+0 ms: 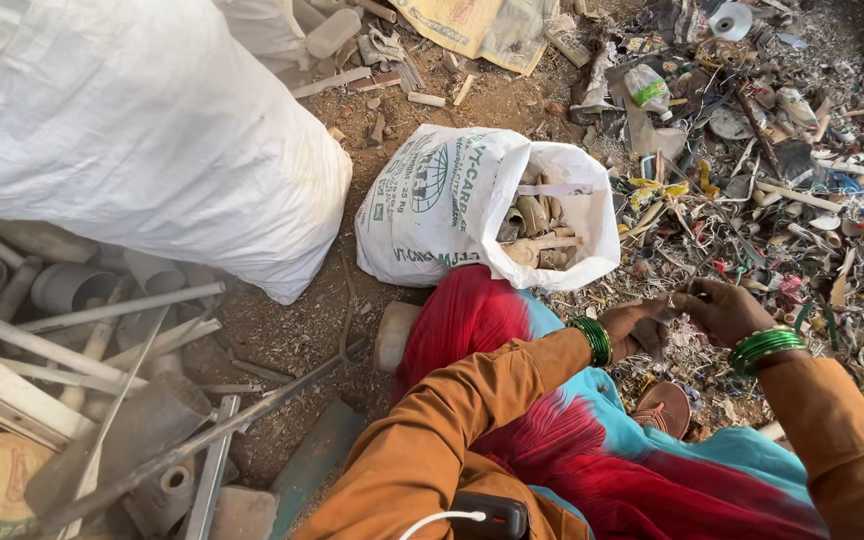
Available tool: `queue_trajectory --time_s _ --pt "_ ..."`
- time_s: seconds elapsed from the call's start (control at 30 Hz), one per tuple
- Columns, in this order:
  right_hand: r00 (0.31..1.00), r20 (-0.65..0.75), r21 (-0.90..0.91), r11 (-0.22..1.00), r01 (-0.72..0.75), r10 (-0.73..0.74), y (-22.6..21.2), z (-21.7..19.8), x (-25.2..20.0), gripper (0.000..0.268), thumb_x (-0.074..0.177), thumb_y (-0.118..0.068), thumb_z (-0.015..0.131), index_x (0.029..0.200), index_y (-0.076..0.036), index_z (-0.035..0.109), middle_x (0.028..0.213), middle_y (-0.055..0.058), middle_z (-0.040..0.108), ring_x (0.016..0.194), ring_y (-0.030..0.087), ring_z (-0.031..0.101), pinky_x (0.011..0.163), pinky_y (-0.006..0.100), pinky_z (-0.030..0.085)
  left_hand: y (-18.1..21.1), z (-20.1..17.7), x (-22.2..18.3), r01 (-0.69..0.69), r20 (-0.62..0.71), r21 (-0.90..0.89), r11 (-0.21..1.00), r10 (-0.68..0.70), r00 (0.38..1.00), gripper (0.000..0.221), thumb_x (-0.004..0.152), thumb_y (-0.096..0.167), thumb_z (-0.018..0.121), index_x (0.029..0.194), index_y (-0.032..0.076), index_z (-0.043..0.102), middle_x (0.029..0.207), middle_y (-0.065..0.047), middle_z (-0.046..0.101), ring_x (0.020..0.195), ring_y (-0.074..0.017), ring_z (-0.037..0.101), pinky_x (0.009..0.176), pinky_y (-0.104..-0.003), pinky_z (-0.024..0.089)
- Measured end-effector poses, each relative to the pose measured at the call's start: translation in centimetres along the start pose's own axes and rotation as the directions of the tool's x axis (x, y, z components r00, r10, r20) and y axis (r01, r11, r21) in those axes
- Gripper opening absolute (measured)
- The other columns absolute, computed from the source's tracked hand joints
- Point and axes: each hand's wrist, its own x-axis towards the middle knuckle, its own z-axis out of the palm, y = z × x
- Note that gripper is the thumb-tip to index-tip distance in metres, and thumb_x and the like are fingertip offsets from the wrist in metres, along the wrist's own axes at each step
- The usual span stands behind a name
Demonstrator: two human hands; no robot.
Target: The person sits on the ground and sorts through a pile of waste, picking up wire, scrap metal, and plastic pieces by hand and placing them into a white bag.
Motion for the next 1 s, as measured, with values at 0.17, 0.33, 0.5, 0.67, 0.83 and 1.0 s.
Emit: queue_trajectory --time_s 0.17,0.33,0.5,0.67,0.83,1.0 --pt "0.987 -0.158 -0.093 0.995 -0.031 0.016 2.6 -3.5 0.0 0.048 0.091 -0.040 0.072 0.130 -0.013 0.067 0.098 0.017 0.073 0.075 0.026 0.067 0.065 0.044 0.053 1.3 0.9 -3.0 -0.031 0.048 -0.013 0.999 0.032 0.998 0.038 0.094 0.038 0.074 0.111 0.005 0.064 0.080 -0.012 0.068 0.064 -0.0240 0.068 0.060 -0.039 0.060" --pt "0.970 -0.227 -0.480 0.876 -0.032 -0.089 4.6 -3.5 0.7 0.083 0.088 -0.047 0.081 0.153 -0.012 0.042 0.120 0.032 0.065 0.107 0.043 0.065 0.091 0.053 0.053 2.2 0.8 -4.5 -0.071 -0.061 -0.091 0.993 0.066 0.996 0.035 0.098 0.034 0.071 0.113 0.004 0.064 0.085 -0.009 0.067 0.076 -0.0231 0.072 0.067 -0.041 0.062" --pt "0.974 -0.001 -0.061 0.972 0.226 -0.226 0.4 2.0 0.9 0.044 0.096 -0.040 0.065 0.136 -0.021 0.066 0.104 0.021 0.076 0.089 0.039 0.070 0.074 0.049 0.059 2.5 1.5 -5.7 -0.114 0.066 -0.106 0.988 0.121 0.990 0.030 0.100 0.033 0.064 0.109 0.005 0.065 0.084 -0.009 0.070 0.078 -0.0257 0.073 0.064 -0.044 0.061" --pt "0.879 -0.118 -0.297 0.861 0.412 -0.461 -1.2 6.7 0.9 0.035 0.097 -0.041 0.069 0.098 -0.006 0.074 0.085 0.018 0.073 0.078 0.033 0.069 0.070 0.046 0.054 1.2 1.0 -6.2 -0.069 -0.067 -0.189 0.980 0.057 0.996 0.022 0.103 0.034 0.062 0.106 0.012 0.064 0.085 -0.007 0.069 0.076 -0.0246 0.071 0.067 -0.044 0.062" --pt "0.924 0.039 -0.190 0.905 0.380 -0.379 -1.1 5.9 1.3 0.036 0.094 -0.043 0.068 0.100 -0.008 0.076 0.082 0.014 0.075 0.075 0.028 0.070 0.071 0.044 0.055 1.4 0.0 -6.4 0.005 -0.120 -0.102 0.995 -0.017 0.993 0.027 0.100 0.037 0.062 0.101 0.010 0.063 0.085 -0.011 0.071 0.072 -0.0247 0.070 0.066 -0.041 0.061" --pt "0.945 -0.148 0.204 0.926 0.317 -0.290 -1.6 3.5 2.9 0.039 0.097 -0.045 0.066 0.105 -0.009 0.078 0.088 0.005 0.079 0.078 0.016 0.066 0.072 0.039 0.055 7.9 -0.7 -3.2 -0.169 -0.215 0.211 0.963 0.214 0.953 0.016 0.092 0.019 0.070 0.100 0.006 0.064 0.088 -0.010 0.070 0.074 -0.0237 0.069 0.065 -0.039 0.061"
